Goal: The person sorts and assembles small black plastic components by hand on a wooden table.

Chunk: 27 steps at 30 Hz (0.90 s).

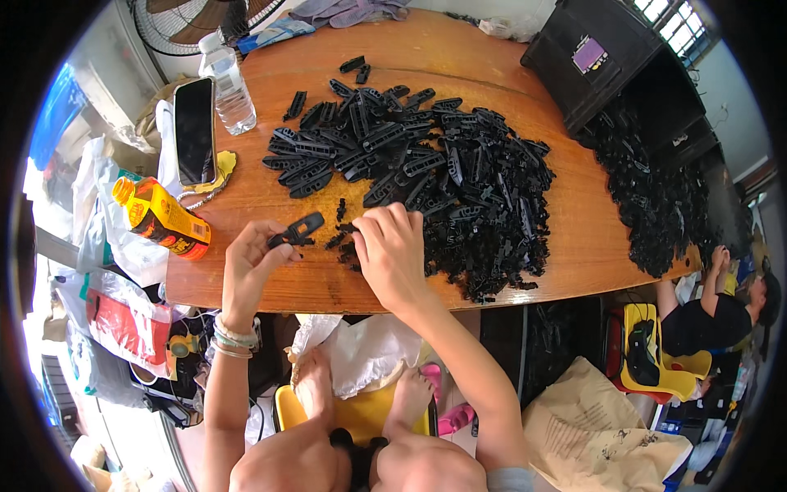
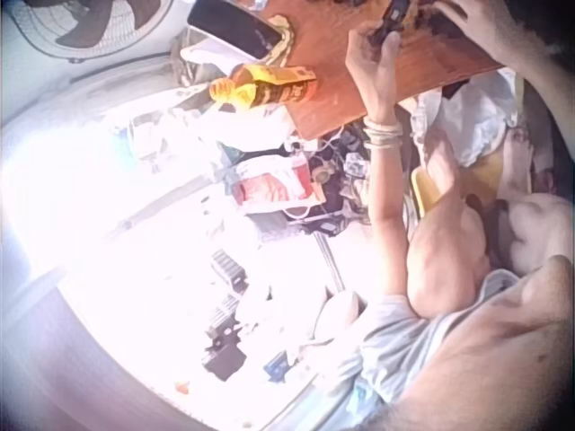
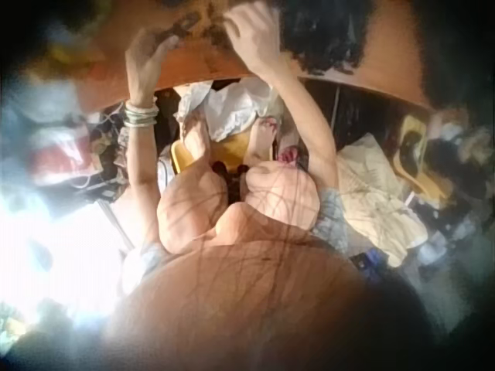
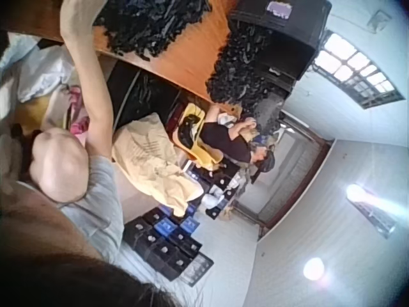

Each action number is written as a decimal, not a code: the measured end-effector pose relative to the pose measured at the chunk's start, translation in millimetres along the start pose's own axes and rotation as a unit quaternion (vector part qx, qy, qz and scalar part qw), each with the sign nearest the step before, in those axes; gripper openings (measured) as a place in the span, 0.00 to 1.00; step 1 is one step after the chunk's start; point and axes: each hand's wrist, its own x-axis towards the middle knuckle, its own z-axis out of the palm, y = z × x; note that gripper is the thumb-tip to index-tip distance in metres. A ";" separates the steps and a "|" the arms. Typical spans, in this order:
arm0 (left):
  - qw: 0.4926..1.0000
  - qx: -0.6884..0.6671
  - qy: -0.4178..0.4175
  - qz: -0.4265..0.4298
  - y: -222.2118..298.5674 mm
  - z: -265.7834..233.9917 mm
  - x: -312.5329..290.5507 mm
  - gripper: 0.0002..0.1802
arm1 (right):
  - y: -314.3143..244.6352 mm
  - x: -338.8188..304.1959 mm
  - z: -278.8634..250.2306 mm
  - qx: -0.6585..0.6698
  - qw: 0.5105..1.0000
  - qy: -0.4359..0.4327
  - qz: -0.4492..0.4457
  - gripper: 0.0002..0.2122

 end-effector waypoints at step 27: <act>0.975 -0.076 -0.154 -0.137 9.9 64.2 -46.2 0.23 | -46.2 -50.5 -66.4 0.315 0.921 0.010 0.230 0.08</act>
